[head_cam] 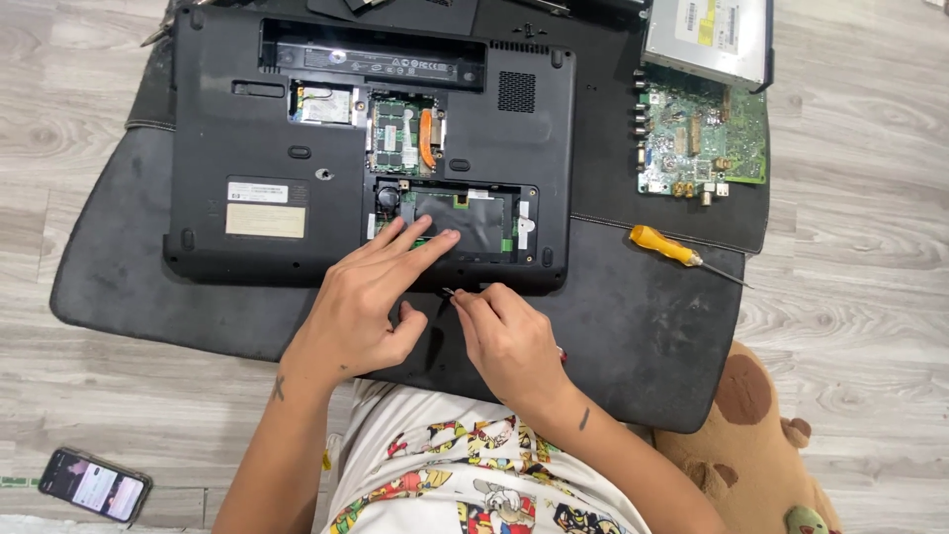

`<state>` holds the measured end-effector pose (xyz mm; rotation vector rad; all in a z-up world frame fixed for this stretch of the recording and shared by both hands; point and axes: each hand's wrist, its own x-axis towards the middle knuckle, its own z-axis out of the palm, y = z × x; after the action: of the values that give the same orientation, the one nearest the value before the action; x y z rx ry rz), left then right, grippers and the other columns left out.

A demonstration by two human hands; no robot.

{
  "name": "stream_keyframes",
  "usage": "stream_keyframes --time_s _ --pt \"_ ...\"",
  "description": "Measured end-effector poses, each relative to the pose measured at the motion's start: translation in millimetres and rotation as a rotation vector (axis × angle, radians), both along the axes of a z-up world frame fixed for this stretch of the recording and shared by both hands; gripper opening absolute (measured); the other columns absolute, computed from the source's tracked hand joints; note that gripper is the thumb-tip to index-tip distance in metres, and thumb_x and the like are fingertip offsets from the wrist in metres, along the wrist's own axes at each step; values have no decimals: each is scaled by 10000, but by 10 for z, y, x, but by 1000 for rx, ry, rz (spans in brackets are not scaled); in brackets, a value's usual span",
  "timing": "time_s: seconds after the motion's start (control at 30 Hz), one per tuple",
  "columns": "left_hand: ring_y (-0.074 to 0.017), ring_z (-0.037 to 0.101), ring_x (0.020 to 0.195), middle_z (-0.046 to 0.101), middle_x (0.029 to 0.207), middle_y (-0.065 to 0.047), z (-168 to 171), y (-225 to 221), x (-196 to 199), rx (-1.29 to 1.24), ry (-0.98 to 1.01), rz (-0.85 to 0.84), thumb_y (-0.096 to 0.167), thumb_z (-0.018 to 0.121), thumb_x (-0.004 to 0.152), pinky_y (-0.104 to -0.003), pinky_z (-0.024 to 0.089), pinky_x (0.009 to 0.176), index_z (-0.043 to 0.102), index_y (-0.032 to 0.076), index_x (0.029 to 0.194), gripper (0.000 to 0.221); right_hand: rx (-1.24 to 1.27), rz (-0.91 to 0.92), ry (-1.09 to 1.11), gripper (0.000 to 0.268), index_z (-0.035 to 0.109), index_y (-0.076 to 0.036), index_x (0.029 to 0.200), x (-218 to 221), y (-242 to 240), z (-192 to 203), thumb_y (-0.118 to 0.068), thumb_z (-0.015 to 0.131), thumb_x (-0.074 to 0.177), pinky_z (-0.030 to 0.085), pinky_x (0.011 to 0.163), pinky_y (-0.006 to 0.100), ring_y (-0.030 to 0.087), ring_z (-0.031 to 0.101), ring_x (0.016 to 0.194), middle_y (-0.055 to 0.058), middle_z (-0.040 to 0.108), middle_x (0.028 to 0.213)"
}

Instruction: Disassembling a laptop to access internal components using a screwdriver and prying tools.

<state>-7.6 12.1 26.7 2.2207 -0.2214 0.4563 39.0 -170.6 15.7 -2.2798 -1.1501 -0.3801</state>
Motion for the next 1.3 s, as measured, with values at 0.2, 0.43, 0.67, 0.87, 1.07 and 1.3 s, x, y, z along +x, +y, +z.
stream_keyframes --time_s 0.2,0.43,0.67,0.87,1.07,1.3 --pt "-393 575 1277 727 1176 -198 4 12 -7 -18 3 -14 -98 522 627 -492 375 1125 604 37 1379 768 -7 33 -23 20 710 -57 879 9 3 -59 -65 715 897 557 545 241 186 668 648 29 574 733" --pt "-397 568 1283 721 1199 -194 26 32 -13 -61 20 -31 -94 514 617 -491 363 1131 601 35 1379 778 -16 46 -67 31 705 -70 870 -9 82 -38 -65 712 899 543 545 218 166 651 647 22 565 737" --pt "-400 445 1402 622 1374 -194 34 141 -61 -342 34 -146 136 444 755 -524 335 1162 543 11 1406 670 -38 78 -107 48 689 -69 866 -18 161 -3 -56 699 911 521 518 217 165 626 622 29 538 730" --pt "-379 489 1057 603 1185 -262 -170 846 -402 -24 -224 581 46 533 857 -474 287 950 540 -129 1257 436 -34 106 -30 32 686 -30 907 -35 200 42 -23 712 888 471 505 258 166 561 597 46 542 756" --pt "-374 502 1013 554 1145 -282 -217 993 -459 -76 60 713 91 415 1039 -410 431 970 422 -154 1449 478 -9 129 91 81 678 18 952 -62 263 61 14 706 876 429 507 318 182 501 590 67 552 794" --pt "-543 444 1295 506 1391 -398 -322 1065 -492 -51 29 602 267 383 1092 -546 249 1165 421 -131 1490 565 -60 136 -178 30 698 -76 889 -74 445 -69 -68 705 917 507 508 202 143 625 612 19 548 723"
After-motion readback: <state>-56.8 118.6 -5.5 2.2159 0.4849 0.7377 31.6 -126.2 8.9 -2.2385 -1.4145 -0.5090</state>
